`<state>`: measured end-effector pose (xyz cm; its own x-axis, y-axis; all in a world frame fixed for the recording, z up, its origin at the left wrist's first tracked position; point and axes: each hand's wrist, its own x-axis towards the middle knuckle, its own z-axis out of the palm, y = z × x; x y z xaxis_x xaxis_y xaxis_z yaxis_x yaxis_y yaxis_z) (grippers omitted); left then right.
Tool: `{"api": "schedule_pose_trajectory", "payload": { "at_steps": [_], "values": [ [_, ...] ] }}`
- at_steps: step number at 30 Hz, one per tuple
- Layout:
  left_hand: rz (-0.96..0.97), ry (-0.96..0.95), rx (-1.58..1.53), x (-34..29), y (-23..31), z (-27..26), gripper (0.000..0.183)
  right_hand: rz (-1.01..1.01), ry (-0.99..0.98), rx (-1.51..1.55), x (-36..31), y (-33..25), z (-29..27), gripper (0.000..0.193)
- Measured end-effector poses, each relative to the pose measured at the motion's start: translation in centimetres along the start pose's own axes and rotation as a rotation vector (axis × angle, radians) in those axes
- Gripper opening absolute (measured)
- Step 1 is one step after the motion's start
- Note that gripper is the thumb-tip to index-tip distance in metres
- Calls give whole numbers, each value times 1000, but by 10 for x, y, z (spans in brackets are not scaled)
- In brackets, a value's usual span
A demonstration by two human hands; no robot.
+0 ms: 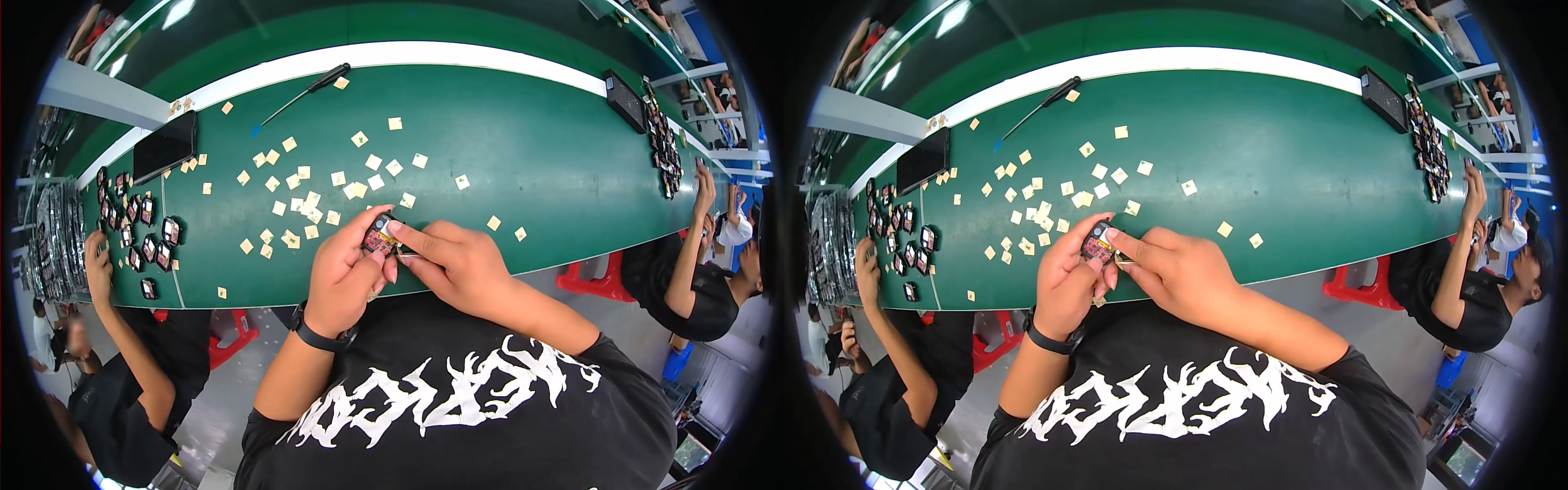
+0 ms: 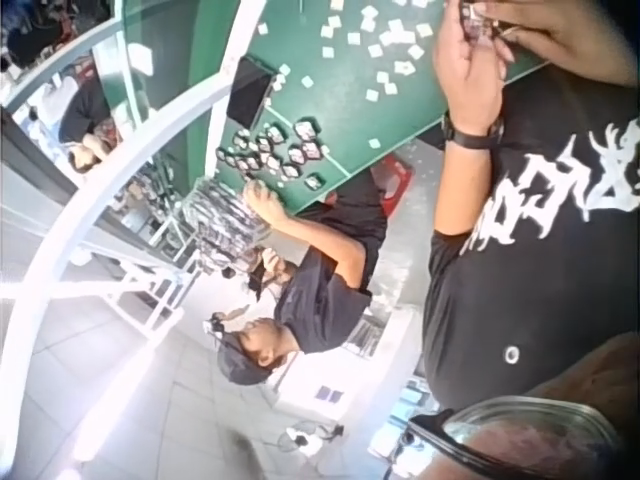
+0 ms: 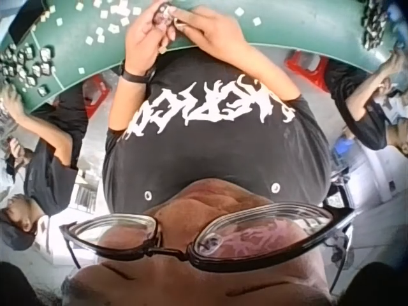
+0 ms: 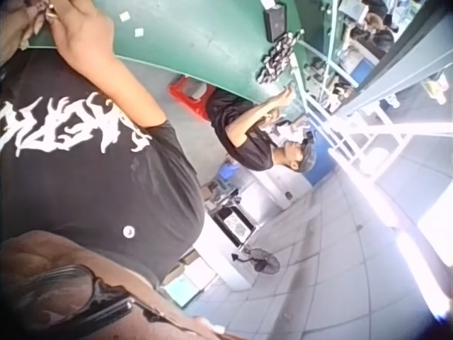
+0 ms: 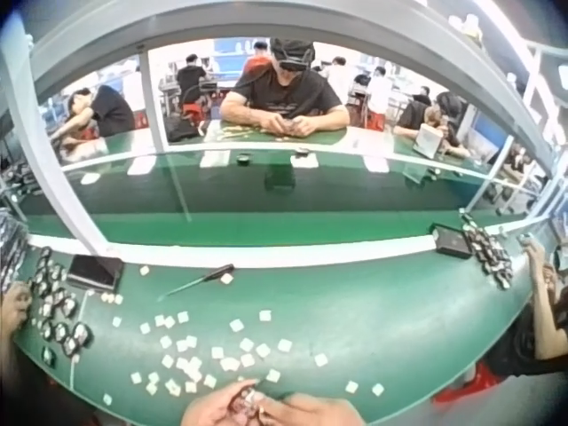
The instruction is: Assembling components of a small electronic device using tweezers and adhesive stickers on a factory production line.
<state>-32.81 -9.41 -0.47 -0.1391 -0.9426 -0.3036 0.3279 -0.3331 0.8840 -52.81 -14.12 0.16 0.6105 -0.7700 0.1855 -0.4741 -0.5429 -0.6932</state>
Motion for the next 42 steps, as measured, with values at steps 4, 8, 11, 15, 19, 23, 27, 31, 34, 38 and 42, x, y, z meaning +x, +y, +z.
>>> {"api": "schedule_pose_trajectory", "payload": {
  "at_steps": [4,8,11,15,19,23,27,31,34,38,42],
  "values": [
    [40,-23,-48,-2,-3,-2,54,70,-93,109,3,-3,-9,48],
    [57,18,-9,-5,-4,3,54,76,-134,146,4,-1,-13,48],
    [81,18,6,-3,-6,3,53,86,-163,216,4,3,-18,48],
    [186,56,196,-2,-9,12,49,160,0,282,-5,13,-40,39],
    [196,126,323,-11,-11,10,43,392,362,-131,-24,76,-99,19],
    [208,205,340,-8,-8,20,38,484,603,-944,-119,228,-225,37],
    [443,354,445,-28,12,-4,35,824,457,-1255,-183,310,-306,56],
    [487,828,378,-47,27,-55,23,693,405,-1286,-200,362,-337,52],
    [518,1168,425,-70,35,-123,24,722,380,-1284,-196,380,-351,48],
    [553,1519,605,-111,44,-228,21,781,302,-1236,-198,382,-365,43],
    [325,1677,1008,-132,52,-319,27,746,341,-1273,-202,364,-357,35]
  ]
}}
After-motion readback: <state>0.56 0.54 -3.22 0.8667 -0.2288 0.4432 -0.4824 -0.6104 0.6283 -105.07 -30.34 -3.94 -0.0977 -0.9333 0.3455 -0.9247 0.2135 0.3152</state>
